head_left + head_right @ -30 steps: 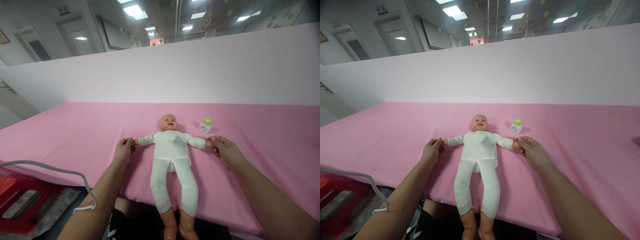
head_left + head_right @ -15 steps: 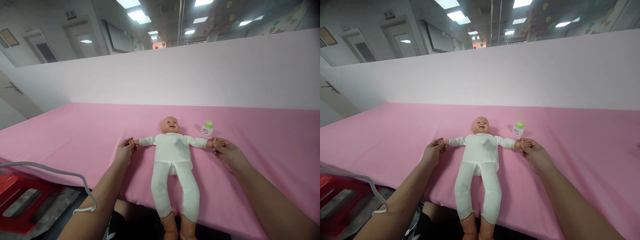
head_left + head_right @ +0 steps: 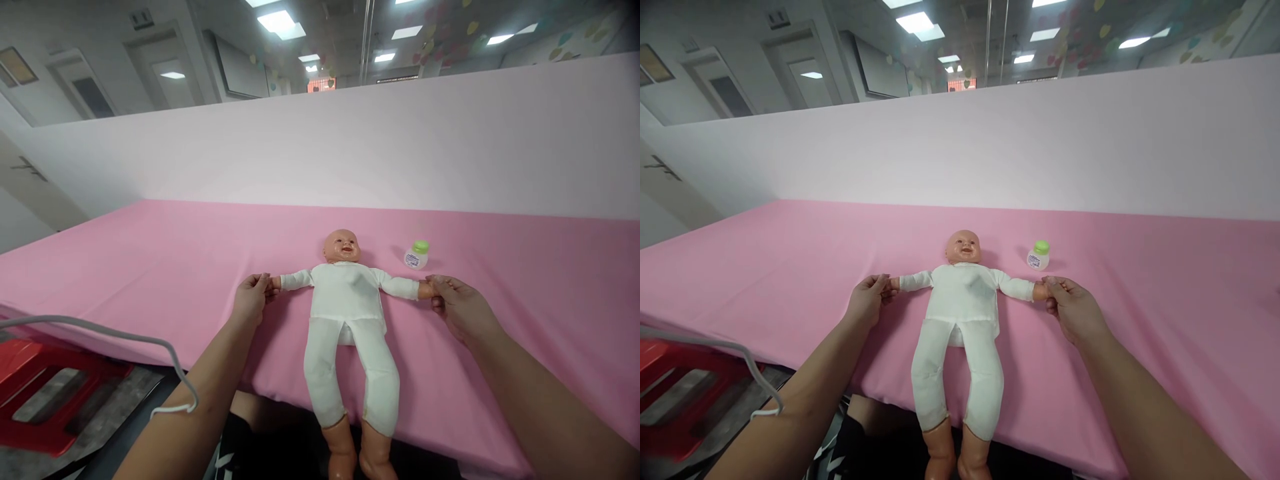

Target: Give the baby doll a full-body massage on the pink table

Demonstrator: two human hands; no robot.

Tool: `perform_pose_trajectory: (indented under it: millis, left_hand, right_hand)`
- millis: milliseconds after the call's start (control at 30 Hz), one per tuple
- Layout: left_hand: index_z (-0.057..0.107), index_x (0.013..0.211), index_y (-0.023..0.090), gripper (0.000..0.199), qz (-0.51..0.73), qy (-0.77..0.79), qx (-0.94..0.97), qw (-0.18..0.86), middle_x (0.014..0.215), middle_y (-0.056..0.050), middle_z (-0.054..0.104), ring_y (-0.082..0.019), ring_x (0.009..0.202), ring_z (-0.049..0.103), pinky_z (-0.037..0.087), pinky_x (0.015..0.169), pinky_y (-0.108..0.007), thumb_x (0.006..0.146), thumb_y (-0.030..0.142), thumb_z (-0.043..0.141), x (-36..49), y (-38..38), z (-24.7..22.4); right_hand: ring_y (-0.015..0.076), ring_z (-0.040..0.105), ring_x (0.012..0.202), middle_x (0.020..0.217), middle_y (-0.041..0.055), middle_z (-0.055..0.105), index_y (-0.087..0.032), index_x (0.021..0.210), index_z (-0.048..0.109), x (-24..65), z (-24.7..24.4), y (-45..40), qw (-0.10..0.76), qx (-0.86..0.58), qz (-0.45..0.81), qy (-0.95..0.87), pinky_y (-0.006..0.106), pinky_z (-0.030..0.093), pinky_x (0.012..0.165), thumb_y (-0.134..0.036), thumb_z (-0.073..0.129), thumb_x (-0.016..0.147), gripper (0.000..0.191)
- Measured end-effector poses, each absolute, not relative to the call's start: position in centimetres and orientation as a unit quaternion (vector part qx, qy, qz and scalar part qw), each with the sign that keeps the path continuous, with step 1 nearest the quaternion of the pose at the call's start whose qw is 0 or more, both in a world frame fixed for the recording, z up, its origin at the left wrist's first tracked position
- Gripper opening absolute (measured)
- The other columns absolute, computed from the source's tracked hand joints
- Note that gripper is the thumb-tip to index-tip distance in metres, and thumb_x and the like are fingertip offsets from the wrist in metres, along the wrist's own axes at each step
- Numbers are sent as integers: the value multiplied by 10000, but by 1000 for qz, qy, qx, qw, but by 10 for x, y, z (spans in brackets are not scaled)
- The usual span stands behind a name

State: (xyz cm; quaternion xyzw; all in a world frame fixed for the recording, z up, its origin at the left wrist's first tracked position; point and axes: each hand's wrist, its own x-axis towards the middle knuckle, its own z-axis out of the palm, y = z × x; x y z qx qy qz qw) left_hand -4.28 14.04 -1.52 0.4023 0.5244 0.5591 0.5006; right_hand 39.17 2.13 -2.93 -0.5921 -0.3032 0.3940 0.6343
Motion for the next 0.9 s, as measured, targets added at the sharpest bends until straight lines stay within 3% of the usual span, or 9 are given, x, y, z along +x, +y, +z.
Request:
perform_pose_trajectory:
  millis: [200,500,667,900]
  left_hand:
    - [671,1066,125,206,574,524,370,509,860,-104,739,-177,674,715,600,663,-329,914,264,680,-44,146,-20]
    - [654,1105,124,405,580,497,391,514,857,-55,713,-152,683,700,579,672,-296,730,154,804,-47,147,-24]
    - [629,1102,137,551,566,493,420,510,849,-55,731,-173,682,704,560,645,-302,631,229,901,-49,146,-26]
    - [640,935,158,354,558,522,405,501,765,-56,717,-177,631,688,580,641,-336,772,411,825,-46,145,-21]
  right_hand:
    - [108,536,684,878,23,659,-207,1001,800,395,-36,24,656,-577,402,-274,199,556,615,-516,900,753,409]
    - [112,584,731,938,32,661,-196,989,785,398,-37,25,675,-517,440,-290,200,602,682,-404,997,640,458]
    - [124,615,737,1015,57,712,-203,1000,782,398,-36,23,645,-564,425,-292,215,603,651,-348,1013,605,479]
    - [104,541,648,848,30,665,-199,969,787,396,-36,23,627,-590,419,-290,193,551,552,-458,923,749,366]
